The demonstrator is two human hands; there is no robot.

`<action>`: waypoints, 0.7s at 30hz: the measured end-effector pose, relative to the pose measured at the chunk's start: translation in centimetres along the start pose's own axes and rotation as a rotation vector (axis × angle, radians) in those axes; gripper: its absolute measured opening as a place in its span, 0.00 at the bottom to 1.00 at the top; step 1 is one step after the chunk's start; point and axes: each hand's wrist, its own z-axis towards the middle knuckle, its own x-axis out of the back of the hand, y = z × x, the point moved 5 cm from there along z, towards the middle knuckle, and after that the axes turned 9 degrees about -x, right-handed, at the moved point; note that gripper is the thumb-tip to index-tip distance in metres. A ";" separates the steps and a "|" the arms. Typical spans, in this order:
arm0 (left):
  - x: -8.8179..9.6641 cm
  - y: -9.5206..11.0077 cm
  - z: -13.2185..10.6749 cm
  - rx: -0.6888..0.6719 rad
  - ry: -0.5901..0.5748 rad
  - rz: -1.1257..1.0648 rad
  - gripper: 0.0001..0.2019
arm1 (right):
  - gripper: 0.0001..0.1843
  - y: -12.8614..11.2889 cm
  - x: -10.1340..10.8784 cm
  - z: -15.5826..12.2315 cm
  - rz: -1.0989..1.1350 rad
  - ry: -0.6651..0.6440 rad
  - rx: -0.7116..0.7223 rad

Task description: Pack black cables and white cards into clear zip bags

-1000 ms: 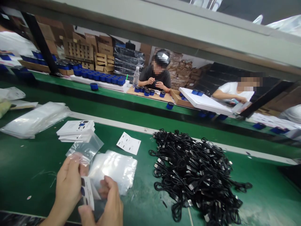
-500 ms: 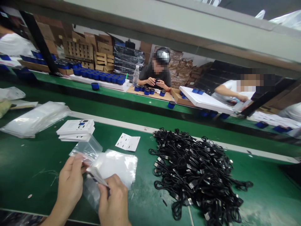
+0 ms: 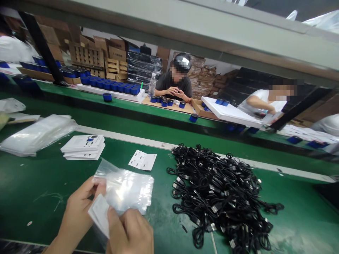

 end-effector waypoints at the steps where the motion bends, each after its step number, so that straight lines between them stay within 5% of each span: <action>1: 0.0 0.5 0.0 -0.061 -0.010 0.024 0.10 | 0.20 0.1 -0.1 0.1 -0.043 -0.022 -0.014; 8: -0.7 3.4 -0.9 -0.391 -0.084 0.208 0.13 | 0.21 1.0 -0.8 0.7 -0.351 -0.059 -0.079; 14: -1.2 4.8 -1.3 -0.501 -0.155 0.249 0.13 | 0.10 1.1 0.5 1.6 0.094 -0.005 -0.105; 17: -0.6 5.4 -1.5 -0.531 -0.175 0.227 0.12 | 0.10 1.3 0.8 1.9 0.045 0.042 -0.080; 21: -0.1 6.0 -2.3 -0.594 -0.286 0.175 0.09 | 0.04 2.6 1.3 2.8 0.257 0.121 -0.270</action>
